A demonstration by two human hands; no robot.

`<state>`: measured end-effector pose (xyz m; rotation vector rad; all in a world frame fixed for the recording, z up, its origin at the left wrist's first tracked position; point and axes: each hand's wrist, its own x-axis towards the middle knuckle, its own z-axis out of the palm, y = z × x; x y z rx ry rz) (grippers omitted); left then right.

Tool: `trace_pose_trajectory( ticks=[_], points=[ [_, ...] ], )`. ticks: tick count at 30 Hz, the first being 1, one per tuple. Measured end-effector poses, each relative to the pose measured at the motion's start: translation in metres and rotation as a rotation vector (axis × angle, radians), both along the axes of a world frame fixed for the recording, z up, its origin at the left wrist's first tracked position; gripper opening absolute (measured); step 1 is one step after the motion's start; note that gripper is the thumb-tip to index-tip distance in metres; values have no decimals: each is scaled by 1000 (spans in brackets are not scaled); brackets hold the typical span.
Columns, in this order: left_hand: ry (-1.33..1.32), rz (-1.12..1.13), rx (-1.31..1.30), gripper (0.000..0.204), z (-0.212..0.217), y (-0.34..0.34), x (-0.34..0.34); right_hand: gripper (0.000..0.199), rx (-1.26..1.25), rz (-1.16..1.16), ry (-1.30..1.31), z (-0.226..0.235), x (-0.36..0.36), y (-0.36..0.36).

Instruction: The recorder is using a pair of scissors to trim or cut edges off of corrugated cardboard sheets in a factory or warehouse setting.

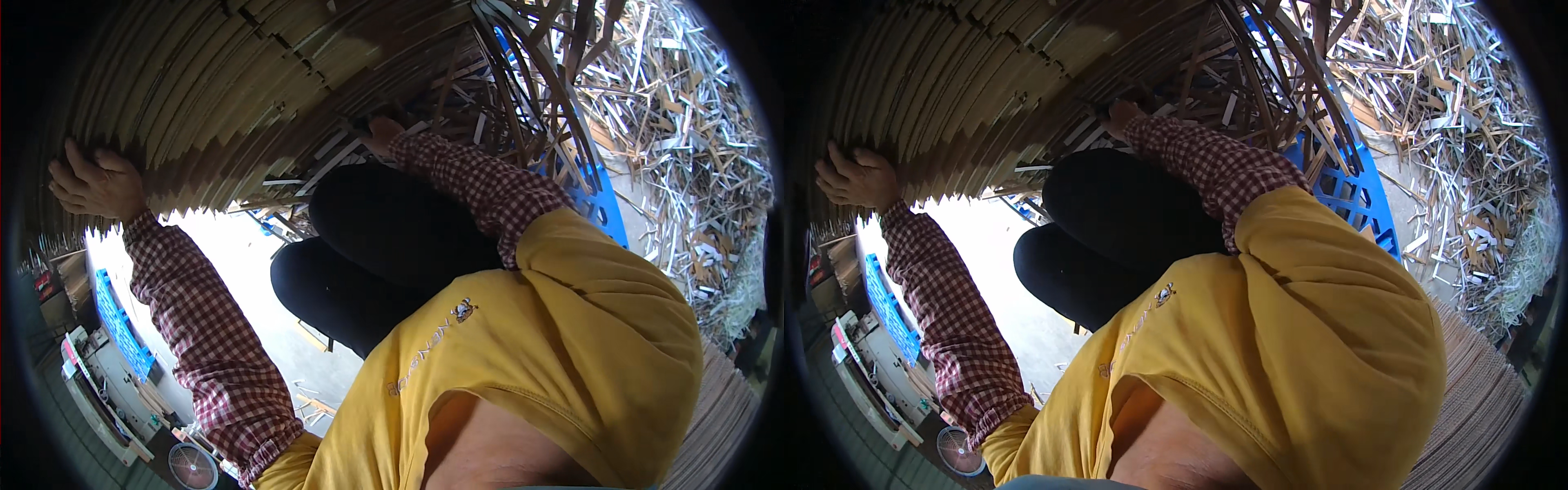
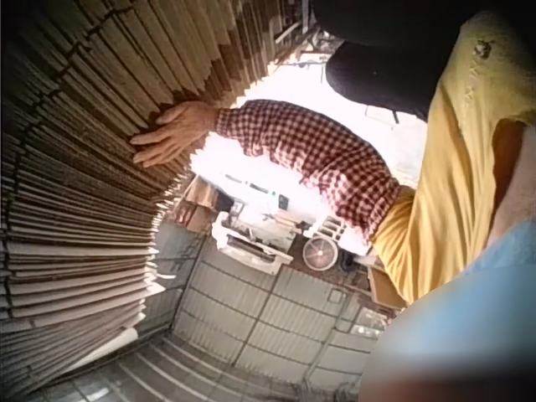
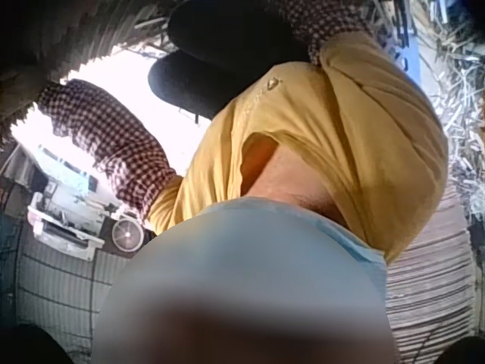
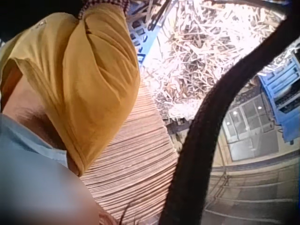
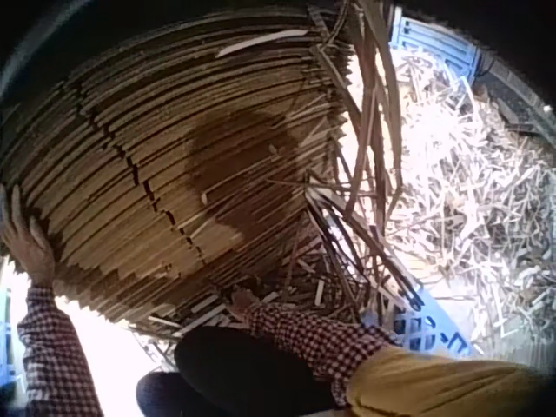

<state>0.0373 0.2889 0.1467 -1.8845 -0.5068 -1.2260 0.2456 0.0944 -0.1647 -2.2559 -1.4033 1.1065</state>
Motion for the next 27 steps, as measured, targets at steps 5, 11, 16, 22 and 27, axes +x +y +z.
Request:
trace_pose_trajectory(
  ticks=[5,11,16,22,27],
  points=[
    [-32,-7,-35,42,1,-1,-1,46,41,14,279,-22,13,-13],
    [-17,26,-27,43,0,1,-9,47,96,-24,181,13,8,0],
    [-10,1,-11,42,2,2,-1,38,127,-64,315,-9,14,1],
    [-25,36,1,39,-2,1,1,33,605,-1,148,-65,1,-130],
    [-7,23,20,38,5,-2,-15,34,-318,63,525,10,41,-179]
  ],
)
